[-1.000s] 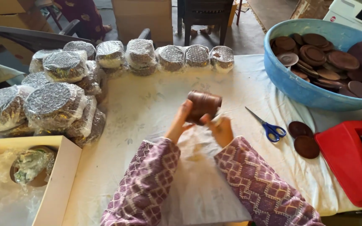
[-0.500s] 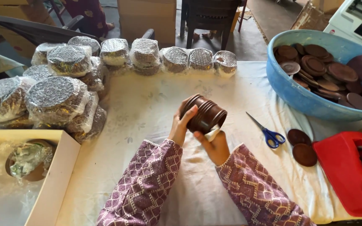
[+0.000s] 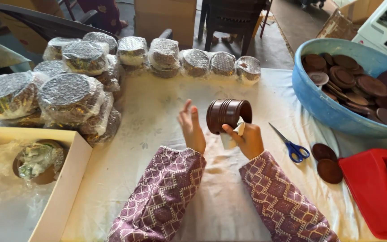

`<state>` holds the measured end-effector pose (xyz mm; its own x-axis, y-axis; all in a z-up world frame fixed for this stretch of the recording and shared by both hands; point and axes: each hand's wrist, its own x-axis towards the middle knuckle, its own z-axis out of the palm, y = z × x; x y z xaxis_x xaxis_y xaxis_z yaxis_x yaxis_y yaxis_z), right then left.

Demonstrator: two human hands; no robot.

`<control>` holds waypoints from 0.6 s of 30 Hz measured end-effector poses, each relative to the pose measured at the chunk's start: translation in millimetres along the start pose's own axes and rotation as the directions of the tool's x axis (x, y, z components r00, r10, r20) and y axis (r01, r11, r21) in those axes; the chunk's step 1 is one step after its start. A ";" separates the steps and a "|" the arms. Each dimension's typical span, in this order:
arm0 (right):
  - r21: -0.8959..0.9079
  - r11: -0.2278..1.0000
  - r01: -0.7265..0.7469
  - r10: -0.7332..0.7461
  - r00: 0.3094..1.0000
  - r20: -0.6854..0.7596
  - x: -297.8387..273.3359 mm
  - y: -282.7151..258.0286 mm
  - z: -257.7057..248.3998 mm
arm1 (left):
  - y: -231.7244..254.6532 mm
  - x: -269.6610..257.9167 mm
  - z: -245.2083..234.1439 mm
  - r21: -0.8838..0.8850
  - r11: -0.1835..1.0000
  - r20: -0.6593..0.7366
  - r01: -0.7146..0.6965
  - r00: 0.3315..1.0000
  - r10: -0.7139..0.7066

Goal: Cleaning and polishing circular wooden coasters with a white cloth.

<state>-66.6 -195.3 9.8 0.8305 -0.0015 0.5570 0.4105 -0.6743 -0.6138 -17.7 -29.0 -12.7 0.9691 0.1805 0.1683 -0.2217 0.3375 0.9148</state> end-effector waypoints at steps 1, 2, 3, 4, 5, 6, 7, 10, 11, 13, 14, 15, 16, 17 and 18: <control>-0.082 0.996 0.019 -0.016 0.999 0.037 10.4 -9.0 -2.8 | 23.7 -5.5 -2.0 0.155 0.972 -0.076 -0.179 0.978 0.193; -0.163 0.986 0.042 -0.030 0.997 0.075 20.8 -18.0 -6.1 | 47.3 -11.4 -3.6 0.317 0.889 -0.123 -0.331 0.915 0.385; -0.158 0.986 0.049 -0.038 0.996 0.076 31.1 -27.2 -4.4 | 48.2 -10.3 -4.6 0.321 0.886 -0.128 -0.336 0.911 0.392; -0.215 0.976 0.038 -0.003 0.987 0.163 41.6 -36.1 -2.7 | 48.9 -8.9 -5.4 0.277 0.888 -0.157 -0.367 0.894 0.419; -0.274 0.961 0.027 0.043 0.968 0.246 50.2 -45.0 -1.2 | 48.9 -8.4 -6.4 0.232 0.888 -0.184 -0.397 0.879 0.440; -0.271 0.962 0.029 0.040 0.968 0.246 52.3 -41.1 10.4 | 43.2 -5.5 -7.8 0.236 0.886 -0.185 -0.398 0.877 0.443; -0.334 0.936 0.111 -0.017 0.962 0.273 53.1 -36.9 21.3 | 36.4 -4.6 -8.9 0.219 0.910 -0.212 -0.353 0.893 0.397; -0.422 0.888 0.184 -0.082 0.965 0.248 52.7 -51.6 36.8 | 24.2 -0.6 -11.2 0.186 0.924 -0.259 -0.333 0.891 0.373; -0.444 0.881 0.166 -0.087 0.977 0.192 48.7 -60.4 38.7 | 20.0 -2.4 -11.9 0.181 0.919 -0.278 -0.351 0.878 0.390; -0.274 0.949 0.154 -0.148 0.988 0.042 47.4 -38.0 38.8 | 24.2 -4.7 -11.7 0.178 0.908 -0.291 -0.380 0.861 0.417; -0.083 0.984 0.159 -0.168 0.978 -0.125 49.5 -27.3 39.3 | 27.9 -3.3 -11.6 0.183 0.893 -0.294 -0.411 0.844 0.449; -0.083 0.983 0.163 -0.172 0.978 -0.121 55.4 -15.0 31.1 | 30.8 -5.2 -11.9 0.182 0.893 -0.299 -0.411 0.842 0.449; 0.108 0.994 0.010 0.009 0.984 -0.179 61.6 -1.9 22.7 | 33.2 -7.1 -11.6 0.185 0.875 -0.285 -0.447 0.828 0.483; 0.301 0.944 -0.138 0.205 0.958 -0.201 64.9 11.7 13.5 | 34.8 -10.6 -11.1 0.187 0.858 -0.266 -0.479 0.816 0.513; 0.299 0.944 -0.142 0.208 0.957 -0.200 66.2 3.9 -0.5 | 37.9 -13.5 -10.9 0.187 0.860 -0.265 -0.475 0.818 0.510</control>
<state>-10.1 -198.4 44.6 0.8051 -0.2896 0.5176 0.3816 -0.4152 -0.8258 -40.4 -8.6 15.8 0.6514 0.5650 0.5065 -0.6307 0.0322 0.7753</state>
